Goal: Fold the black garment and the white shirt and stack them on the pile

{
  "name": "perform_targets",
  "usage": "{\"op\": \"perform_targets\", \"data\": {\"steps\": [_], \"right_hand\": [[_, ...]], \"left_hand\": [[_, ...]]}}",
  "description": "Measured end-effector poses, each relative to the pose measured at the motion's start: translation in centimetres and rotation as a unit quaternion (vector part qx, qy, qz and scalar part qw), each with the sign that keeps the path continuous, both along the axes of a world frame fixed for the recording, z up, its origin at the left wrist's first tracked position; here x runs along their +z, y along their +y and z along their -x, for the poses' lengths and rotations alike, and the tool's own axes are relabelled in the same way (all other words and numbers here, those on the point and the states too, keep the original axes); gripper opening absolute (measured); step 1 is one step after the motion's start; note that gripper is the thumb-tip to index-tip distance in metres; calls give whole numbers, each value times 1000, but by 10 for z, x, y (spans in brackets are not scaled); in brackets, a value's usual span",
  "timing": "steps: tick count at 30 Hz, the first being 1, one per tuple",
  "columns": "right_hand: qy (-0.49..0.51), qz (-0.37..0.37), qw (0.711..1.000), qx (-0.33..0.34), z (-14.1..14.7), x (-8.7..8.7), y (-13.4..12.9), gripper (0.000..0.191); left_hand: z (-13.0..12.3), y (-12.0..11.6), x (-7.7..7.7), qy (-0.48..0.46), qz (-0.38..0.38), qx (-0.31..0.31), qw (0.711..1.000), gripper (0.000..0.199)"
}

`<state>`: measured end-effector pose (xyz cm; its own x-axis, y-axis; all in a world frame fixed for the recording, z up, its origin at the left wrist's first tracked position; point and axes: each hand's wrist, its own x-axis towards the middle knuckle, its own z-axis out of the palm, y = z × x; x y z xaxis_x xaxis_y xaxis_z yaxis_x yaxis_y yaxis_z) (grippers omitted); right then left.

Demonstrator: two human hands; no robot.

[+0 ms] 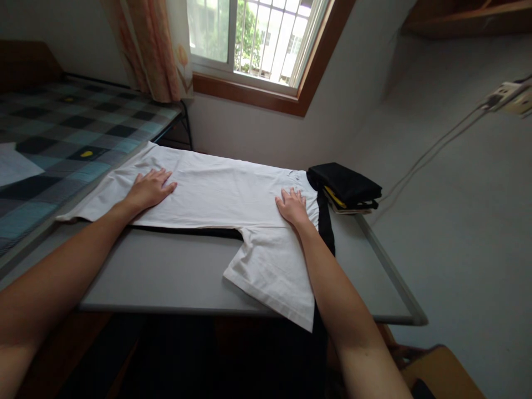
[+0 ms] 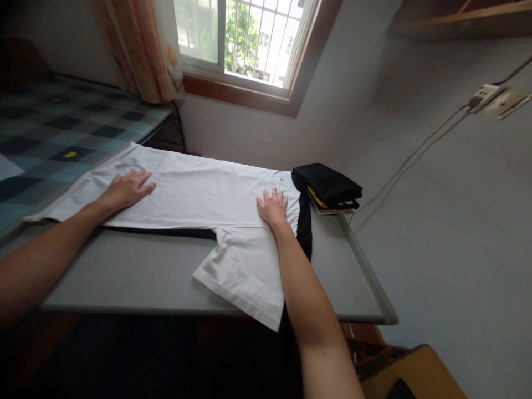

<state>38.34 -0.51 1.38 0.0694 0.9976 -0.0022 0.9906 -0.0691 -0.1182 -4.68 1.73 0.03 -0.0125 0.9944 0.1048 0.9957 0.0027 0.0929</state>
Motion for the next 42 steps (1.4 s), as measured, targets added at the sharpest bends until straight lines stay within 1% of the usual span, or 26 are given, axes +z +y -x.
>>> {"op": "perform_targets", "data": {"steps": [8, 17, 30, 42], "right_hand": [[9, 0, 1000, -1, 1, 2, -2, 60], [3, -1, 1000, 1, 0, 2, -1, 60], [19, 2, 1000, 2, 1, 3, -2, 61], [10, -2, 1000, 1, 1, 2, -2, 62]], "left_hand": [[0, 0, 1, -7, -1, -2, 1000, 72], [0, 0, 2, 9, 3, 7, 1000, 70], [1, 1, -1, -17, -3, -4, 1000, 71], [0, -1, 1, -17, -10, -4, 1000, 72]]}}
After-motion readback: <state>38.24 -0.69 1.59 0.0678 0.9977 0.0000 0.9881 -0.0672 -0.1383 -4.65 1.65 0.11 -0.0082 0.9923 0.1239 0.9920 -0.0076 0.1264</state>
